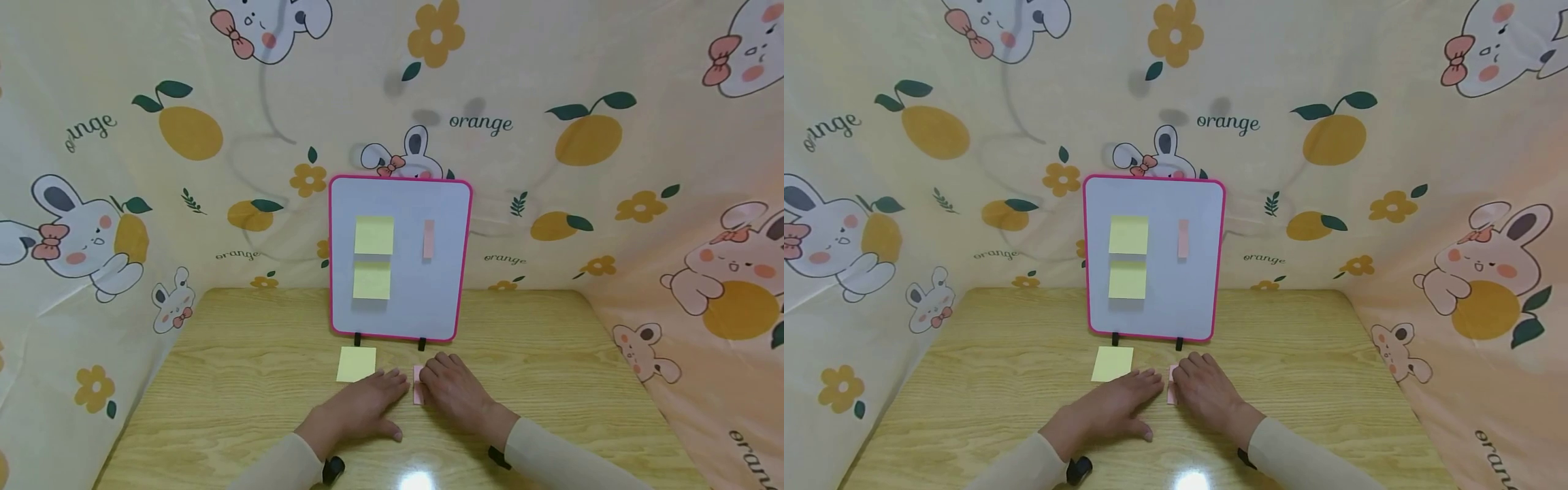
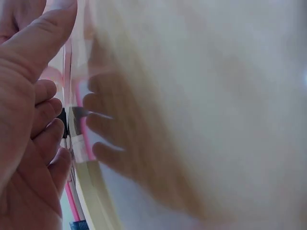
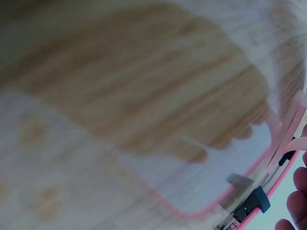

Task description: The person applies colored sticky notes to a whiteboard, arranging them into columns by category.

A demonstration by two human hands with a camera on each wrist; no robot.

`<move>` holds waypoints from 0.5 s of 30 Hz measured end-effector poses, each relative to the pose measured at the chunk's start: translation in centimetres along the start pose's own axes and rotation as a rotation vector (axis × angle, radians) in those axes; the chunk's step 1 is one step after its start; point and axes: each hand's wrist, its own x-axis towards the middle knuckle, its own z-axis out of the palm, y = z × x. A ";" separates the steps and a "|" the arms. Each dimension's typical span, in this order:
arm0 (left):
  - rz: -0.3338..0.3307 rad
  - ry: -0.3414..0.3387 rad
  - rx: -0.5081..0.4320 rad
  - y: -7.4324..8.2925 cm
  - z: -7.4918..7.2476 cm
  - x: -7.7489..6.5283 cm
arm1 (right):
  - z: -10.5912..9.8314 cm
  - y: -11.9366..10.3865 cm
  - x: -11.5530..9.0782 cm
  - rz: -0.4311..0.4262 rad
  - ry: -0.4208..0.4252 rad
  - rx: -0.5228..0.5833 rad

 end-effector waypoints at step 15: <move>0.139 0.037 0.090 1.1 1.2 0.0 | 0.0 0.0 0.1 0.000 0.054 0.030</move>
